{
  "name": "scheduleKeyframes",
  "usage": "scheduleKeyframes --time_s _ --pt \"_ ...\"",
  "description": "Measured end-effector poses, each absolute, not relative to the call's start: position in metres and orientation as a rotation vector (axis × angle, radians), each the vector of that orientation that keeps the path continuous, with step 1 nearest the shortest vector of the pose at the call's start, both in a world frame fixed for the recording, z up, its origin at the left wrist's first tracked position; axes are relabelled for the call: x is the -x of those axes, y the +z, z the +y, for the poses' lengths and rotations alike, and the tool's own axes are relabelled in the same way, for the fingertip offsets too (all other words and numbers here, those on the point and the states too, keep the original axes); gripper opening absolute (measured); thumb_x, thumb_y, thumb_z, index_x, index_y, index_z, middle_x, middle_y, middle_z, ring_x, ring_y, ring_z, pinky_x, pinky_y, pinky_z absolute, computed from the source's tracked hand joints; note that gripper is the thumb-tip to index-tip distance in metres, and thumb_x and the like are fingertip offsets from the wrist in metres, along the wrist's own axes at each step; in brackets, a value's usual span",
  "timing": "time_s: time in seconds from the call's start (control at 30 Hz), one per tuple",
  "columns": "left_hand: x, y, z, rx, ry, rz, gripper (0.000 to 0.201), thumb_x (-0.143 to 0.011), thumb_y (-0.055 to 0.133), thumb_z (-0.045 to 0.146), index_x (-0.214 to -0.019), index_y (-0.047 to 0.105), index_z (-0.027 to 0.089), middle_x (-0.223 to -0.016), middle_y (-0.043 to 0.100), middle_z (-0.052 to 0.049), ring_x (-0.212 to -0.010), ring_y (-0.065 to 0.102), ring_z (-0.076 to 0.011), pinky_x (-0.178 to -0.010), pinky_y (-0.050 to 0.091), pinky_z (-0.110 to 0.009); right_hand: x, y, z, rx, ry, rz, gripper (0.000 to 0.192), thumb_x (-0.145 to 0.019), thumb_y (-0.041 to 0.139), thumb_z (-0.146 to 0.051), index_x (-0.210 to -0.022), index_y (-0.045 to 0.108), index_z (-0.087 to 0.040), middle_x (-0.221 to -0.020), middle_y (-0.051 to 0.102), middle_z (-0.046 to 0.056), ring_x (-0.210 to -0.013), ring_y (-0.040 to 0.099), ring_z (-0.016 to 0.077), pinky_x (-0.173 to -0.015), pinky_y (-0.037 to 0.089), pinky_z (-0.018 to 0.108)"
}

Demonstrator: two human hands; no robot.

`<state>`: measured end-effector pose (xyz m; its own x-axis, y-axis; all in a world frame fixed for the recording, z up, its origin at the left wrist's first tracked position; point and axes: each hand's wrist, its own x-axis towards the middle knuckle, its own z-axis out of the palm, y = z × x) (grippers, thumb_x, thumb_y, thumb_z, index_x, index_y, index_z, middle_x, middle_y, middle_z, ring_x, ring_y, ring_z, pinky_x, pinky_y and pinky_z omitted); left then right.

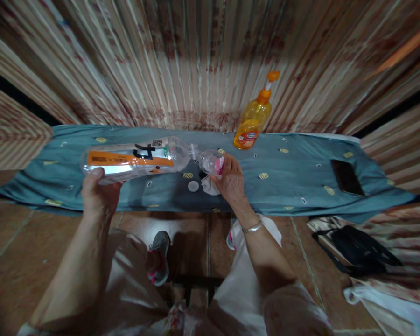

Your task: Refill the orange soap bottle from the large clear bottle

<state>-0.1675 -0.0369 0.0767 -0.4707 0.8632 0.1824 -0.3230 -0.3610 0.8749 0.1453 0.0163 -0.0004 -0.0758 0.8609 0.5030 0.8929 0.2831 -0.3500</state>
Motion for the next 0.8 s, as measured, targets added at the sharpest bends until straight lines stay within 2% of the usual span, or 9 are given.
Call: scheduleKeyframes --time_s 0.23,0.4,0.6,0.8 --pt "0.168 0.073 -0.036 -0.756 1.947 1.025 0.053 -0.052 0.086 0.036 -0.101 0.072 0.022 -0.072 0.07 -0.001 -0.074 0.07 -0.0219 -0.072 0.059 -0.032 -0.147 -0.003 0.017 1.544 -0.087 -1.914 0.072 -0.084 0.075 -0.037 -0.143 0.043 -0.009 -0.138 0.058 0.026 -0.131 0.056 0.0376 -0.109 0.049 0.057" --pt "0.169 0.071 -0.036 -0.787 1.952 1.014 0.057 -0.055 0.086 0.038 -0.106 0.07 0.021 -0.075 0.072 -0.004 -0.083 0.072 -0.0254 -0.075 0.058 -0.034 -0.148 -0.005 0.017 1.527 -0.084 -1.909 0.075 -0.084 0.075 -0.039 -0.143 0.042 -0.007 -0.137 0.059 0.028 -0.131 0.057 0.0377 -0.109 0.049 0.057" --pt "0.171 0.069 -0.036 -0.784 1.949 1.015 0.053 -0.055 0.087 0.038 -0.102 0.071 0.02 -0.073 0.069 -0.001 -0.075 0.07 -0.0214 -0.075 0.057 -0.033 -0.149 -0.008 0.017 1.527 -0.096 -1.901 0.073 -0.087 0.07 -0.044 -0.143 0.041 -0.008 -0.138 0.058 0.028 -0.13 0.057 0.0368 -0.108 0.049 0.058" --pt "0.17 0.07 -0.037 -0.766 1.958 1.008 0.052 -0.054 0.087 0.038 -0.099 0.07 0.018 -0.075 0.07 -0.003 -0.084 0.071 -0.0245 -0.076 0.057 -0.033 -0.152 -0.012 0.018 1.478 -0.126 -1.912 0.076 -0.085 0.071 -0.045 -0.144 0.04 -0.006 -0.137 0.058 0.027 -0.13 0.057 0.0358 -0.109 0.05 0.055"
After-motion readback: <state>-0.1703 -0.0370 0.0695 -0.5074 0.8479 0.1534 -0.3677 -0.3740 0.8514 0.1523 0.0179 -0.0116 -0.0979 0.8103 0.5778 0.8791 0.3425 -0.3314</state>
